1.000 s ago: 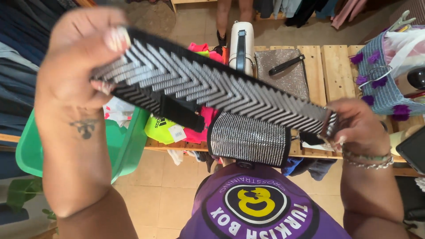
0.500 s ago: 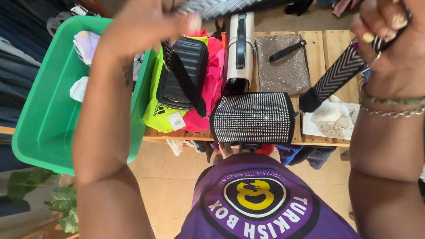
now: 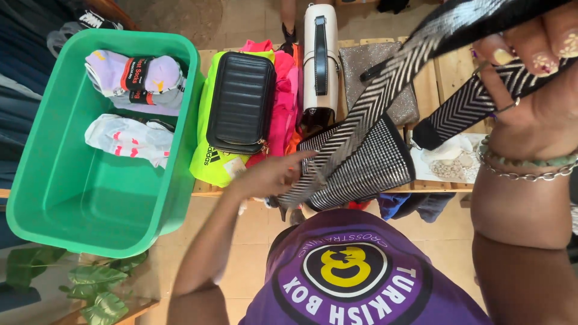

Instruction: The person is organizing and inspecting various small bags, clutches, and purses on a wooden display table.

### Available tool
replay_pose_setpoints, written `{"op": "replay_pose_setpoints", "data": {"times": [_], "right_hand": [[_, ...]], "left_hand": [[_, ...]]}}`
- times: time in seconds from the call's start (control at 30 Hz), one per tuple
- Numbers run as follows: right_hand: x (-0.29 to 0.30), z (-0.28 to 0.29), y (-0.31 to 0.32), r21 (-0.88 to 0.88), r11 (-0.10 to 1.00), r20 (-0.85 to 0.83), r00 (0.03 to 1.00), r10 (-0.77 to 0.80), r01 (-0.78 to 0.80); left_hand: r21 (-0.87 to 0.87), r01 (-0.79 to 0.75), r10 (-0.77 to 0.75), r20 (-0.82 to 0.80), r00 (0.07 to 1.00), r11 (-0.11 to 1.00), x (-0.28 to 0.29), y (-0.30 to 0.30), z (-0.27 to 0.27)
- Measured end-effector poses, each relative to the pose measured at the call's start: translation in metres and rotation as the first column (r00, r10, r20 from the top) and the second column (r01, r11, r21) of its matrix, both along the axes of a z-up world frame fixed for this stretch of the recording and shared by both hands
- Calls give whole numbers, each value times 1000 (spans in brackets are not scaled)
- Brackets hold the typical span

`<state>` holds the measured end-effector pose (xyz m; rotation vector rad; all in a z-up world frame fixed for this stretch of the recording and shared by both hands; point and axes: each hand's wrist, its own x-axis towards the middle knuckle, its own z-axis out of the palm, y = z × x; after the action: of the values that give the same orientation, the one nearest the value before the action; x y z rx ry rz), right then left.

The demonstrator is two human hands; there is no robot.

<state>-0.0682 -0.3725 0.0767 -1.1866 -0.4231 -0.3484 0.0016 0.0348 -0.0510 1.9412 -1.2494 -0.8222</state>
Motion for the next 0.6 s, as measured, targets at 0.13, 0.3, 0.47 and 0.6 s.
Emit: {"op": "replay_pose_setpoints", "data": {"times": [0.13, 0.3, 0.47, 0.6], "right_hand": [[3, -1, 4, 31, 981, 112, 976, 188, -193], [4, 3, 14, -5, 995, 173, 980, 102, -103], [5, 10, 31, -27, 1000, 232, 973, 12, -6], [5, 17, 47, -36, 994, 282, 955, -93, 107]], "left_hand": [[238, -182, 62, 437, 897, 954, -39, -26, -4], [-99, -104, 144, 692, 708, 990, -56, -34, -53], [-147, -62, 141, 619, 772, 987, -82, -40, -42], [-621, 278, 440, 744, 503, 733, -114, -55, -85]]}}
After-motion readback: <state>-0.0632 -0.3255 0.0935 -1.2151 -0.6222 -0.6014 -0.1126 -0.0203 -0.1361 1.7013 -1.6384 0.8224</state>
